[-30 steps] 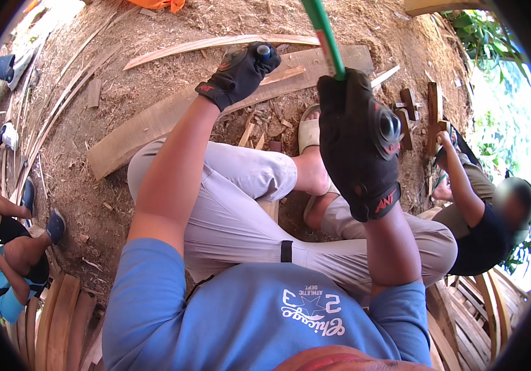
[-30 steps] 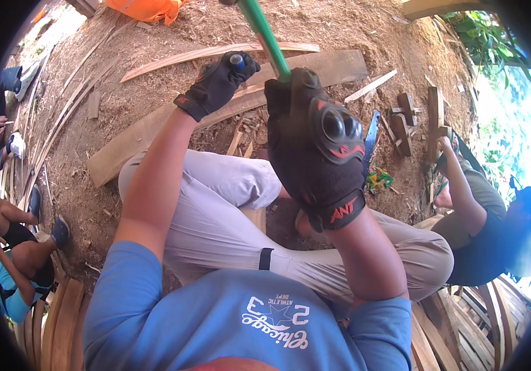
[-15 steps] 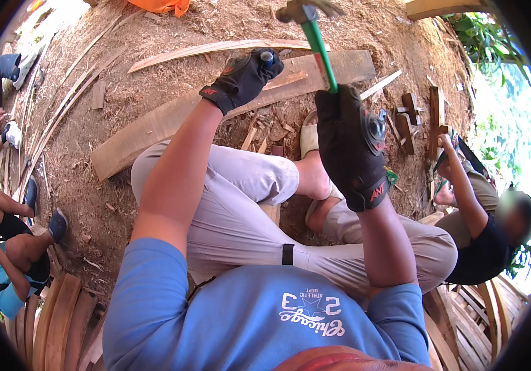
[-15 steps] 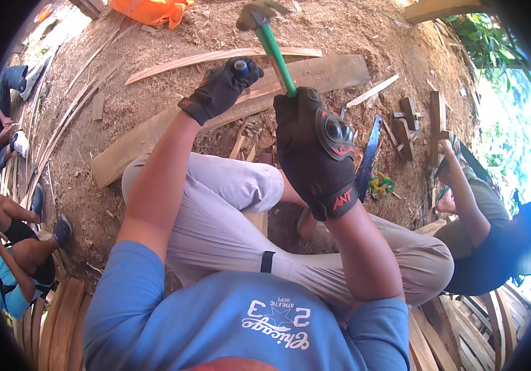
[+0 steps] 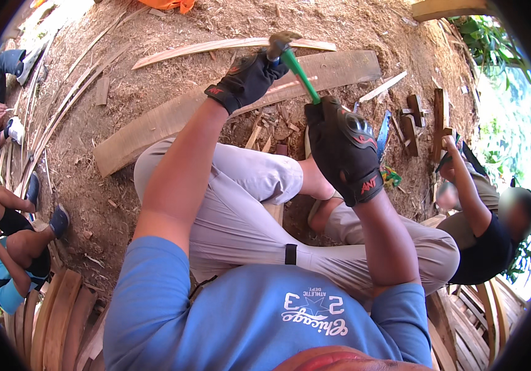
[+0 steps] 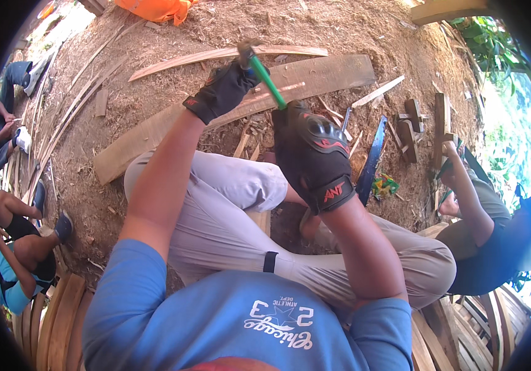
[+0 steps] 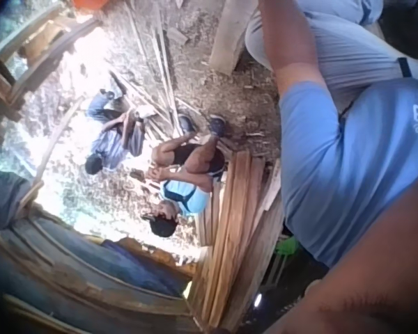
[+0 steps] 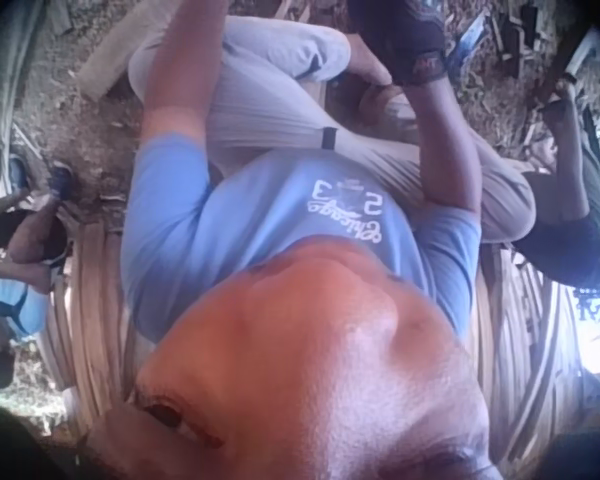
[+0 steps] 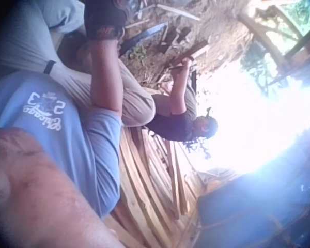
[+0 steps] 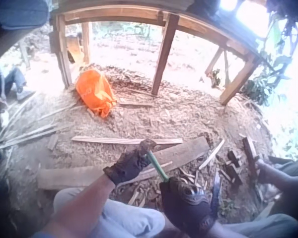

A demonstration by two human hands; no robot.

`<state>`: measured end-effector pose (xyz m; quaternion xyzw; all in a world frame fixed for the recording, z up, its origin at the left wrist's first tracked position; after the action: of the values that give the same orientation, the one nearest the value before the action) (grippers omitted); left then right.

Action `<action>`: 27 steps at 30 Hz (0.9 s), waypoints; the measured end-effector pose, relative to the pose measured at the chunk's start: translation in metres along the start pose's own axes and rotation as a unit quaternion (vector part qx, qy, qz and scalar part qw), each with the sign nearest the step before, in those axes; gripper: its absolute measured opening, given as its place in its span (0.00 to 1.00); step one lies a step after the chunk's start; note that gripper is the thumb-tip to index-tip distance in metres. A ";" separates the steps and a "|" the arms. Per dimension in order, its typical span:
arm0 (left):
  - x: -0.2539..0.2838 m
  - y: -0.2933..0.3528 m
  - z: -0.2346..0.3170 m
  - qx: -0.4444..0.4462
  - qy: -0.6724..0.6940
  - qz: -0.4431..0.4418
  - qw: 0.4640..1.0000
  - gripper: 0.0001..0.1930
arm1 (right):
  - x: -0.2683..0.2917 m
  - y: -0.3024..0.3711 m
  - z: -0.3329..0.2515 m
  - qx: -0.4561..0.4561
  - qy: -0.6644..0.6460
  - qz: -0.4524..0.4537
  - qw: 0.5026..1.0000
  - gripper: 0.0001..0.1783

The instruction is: The person sits on the ground and uses a hammer and a chisel to carve a small wooden piece. They repeatedly strike the chisel to remove wood shavings, occasionally adjusting the wood's position. Other people are visible in the background working on similar tasks.

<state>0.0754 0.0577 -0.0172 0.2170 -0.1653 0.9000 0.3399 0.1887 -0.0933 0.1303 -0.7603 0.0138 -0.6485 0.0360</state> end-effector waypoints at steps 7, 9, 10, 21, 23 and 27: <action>-0.005 -0.001 -0.002 -0.006 0.070 0.006 0.998 0.12 | -0.067 0.008 0.069 -0.216 -0.093 -0.048 0.971 0.17; -0.003 -0.004 -0.006 -0.016 0.068 0.020 0.997 0.12 | -0.104 0.022 0.091 -0.204 -0.093 -0.087 0.971 0.18; -0.003 -0.005 -0.019 -0.038 0.081 0.037 0.995 0.11 | -0.123 0.030 0.100 -0.203 -0.091 -0.105 0.969 0.18; 0.048 0.001 0.004 -0.051 0.052 0.215 0.974 0.10 | -0.189 0.060 0.110 -0.175 -0.055 0.026 0.983 0.24; 0.043 0.003 0.002 -0.045 0.058 0.202 0.977 0.09 | -0.194 0.066 0.105 -0.183 -0.050 -0.038 0.981 0.24; 0.031 0.002 0.000 -0.045 0.047 0.189 0.980 0.09 | -0.193 0.067 0.096 -0.164 -0.057 -0.052 0.983 0.25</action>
<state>0.0530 0.0731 -0.0021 0.1237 -0.2271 0.9490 0.1805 0.2548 -0.1432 -0.0802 -0.7915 0.0784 -0.5937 -0.1225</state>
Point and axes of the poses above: each hand's wrist, its own y-axis away from the middle knuckle, its own x-axis out of the back of the hand, z = x × y, the point moved 7 cm from there along -y, towards the middle knuckle, and after that the axes turned 8 degrees about -x, right-handed, at the moved point
